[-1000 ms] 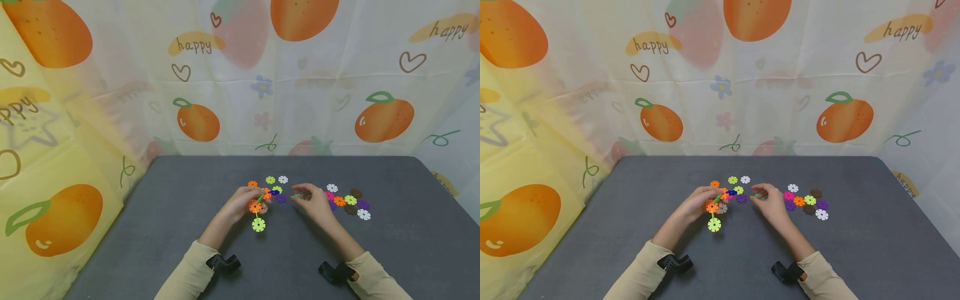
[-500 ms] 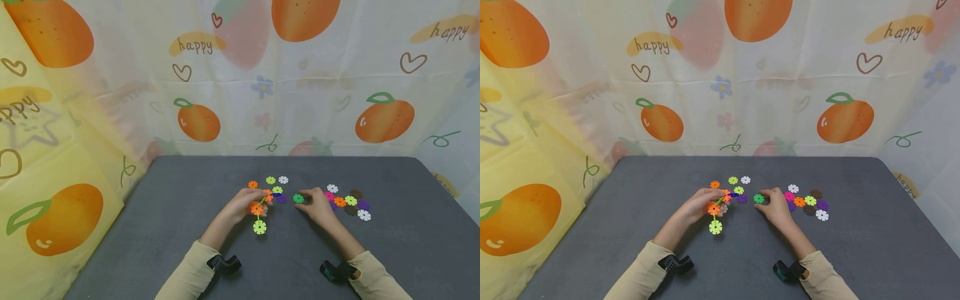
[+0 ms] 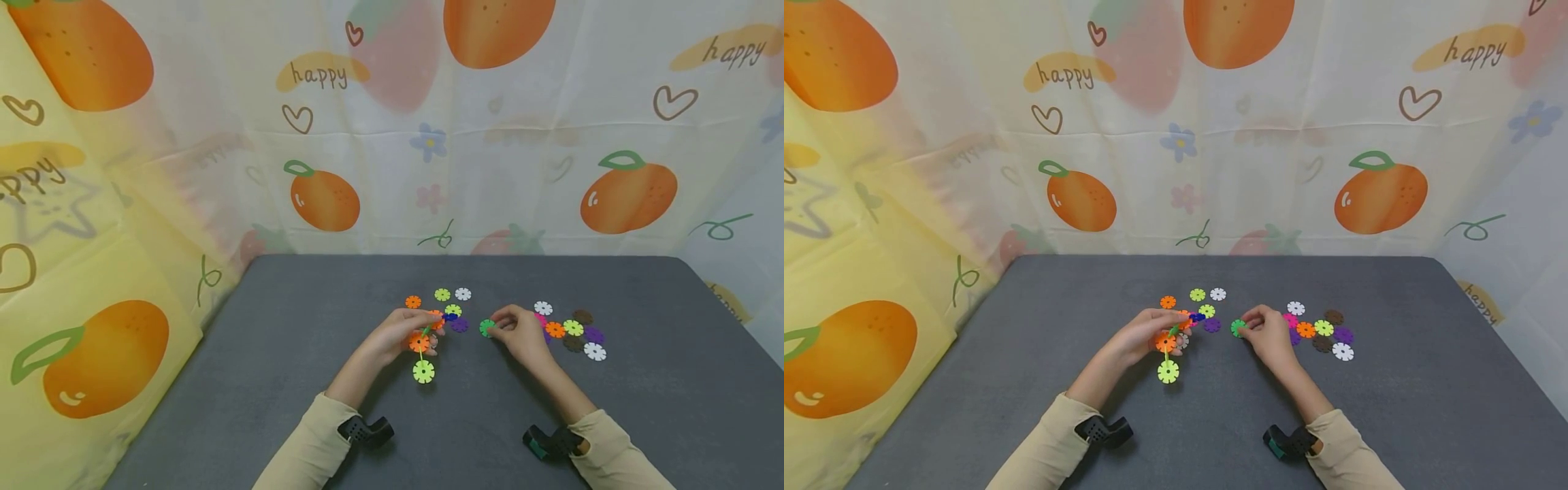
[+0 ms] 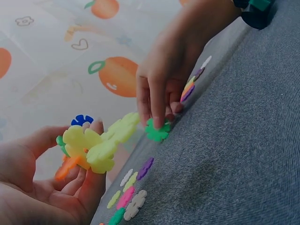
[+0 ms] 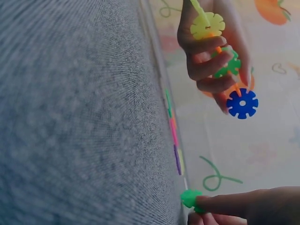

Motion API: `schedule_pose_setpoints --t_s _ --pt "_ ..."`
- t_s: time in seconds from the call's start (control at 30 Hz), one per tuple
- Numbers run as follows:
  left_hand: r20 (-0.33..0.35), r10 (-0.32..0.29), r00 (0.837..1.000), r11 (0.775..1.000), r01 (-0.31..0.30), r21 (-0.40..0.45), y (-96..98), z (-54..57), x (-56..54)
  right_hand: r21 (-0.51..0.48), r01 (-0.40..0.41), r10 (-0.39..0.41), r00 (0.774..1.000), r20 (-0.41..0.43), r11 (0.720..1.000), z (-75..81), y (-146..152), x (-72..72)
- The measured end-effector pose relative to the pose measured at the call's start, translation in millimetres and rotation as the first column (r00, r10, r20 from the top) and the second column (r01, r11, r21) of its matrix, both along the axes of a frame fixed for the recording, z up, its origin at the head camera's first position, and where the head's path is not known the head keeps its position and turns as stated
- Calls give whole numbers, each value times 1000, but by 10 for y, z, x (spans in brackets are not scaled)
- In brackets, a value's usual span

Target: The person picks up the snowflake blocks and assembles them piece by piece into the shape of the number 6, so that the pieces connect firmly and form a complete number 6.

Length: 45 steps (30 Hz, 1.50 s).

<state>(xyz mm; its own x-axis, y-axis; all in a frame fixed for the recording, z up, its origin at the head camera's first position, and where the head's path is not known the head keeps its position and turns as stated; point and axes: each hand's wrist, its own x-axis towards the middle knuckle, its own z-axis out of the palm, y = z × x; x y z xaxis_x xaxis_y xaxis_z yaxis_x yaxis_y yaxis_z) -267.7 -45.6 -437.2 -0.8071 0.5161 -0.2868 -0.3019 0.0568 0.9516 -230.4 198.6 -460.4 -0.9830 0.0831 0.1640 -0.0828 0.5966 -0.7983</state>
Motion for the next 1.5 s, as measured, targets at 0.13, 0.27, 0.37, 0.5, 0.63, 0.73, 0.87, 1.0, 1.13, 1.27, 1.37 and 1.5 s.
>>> schedule_pose_setpoints --t_s 0.13,0.27,0.37,0.5,0.63,0.73,0.87,1.0,1.13,1.27,1.37,1.5 --pt "16 8 1000 1000 -8 3 -1 -14 -11 -100 -18 17 1000 -7 995 36 -14 16" --pt "23 21 1000 1000 -21 7 0 -29 -25 -212 -49 49 999 -3 976 95 -46 47" --pt "31 26 999 1000 -26 8 2 -32 -31 -281 -56 63 998 13 958 151 -84 71" --pt "38 22 999 1000 -22 1 5 -29 -32 -382 -52 85 994 70 923 216 -136 100" --pt "21 2 1000 1000 -2 -13 9 -26 -28 -505 -52 143 979 143 862 248 -159 114" --pt "9 -7 1000 1000 8 -24 11 -20 -19 -551 -47 177 967 185 833 260 -165 120" --pt "9 -6 1000 999 6 -37 12 -15 -10 -555 -49 197 957 211 830 271 -175 130" --pt "4 -6 1000 999 6 -47 16 -22 -8 -563 -54 216 950 225 825 276 -186 133" --pt "3 -3 1000 998 3 -59 22 -31 -8 -569 -56 226 946 233 820 279 -201 134" --pt "-5 3 1000 996 -3 -84 31 -31 -3 -561 -66 238 942 239 825 281 -213 136" --pt "-18 -5 1000 995 4 -103 36 -20 4 -555 -80 253 937 241 828 285 -223 141" --pt "-20 -24 1000 994 22 -108 38 -5 11 -561 -85 258 936 238 823 289 -232 149"
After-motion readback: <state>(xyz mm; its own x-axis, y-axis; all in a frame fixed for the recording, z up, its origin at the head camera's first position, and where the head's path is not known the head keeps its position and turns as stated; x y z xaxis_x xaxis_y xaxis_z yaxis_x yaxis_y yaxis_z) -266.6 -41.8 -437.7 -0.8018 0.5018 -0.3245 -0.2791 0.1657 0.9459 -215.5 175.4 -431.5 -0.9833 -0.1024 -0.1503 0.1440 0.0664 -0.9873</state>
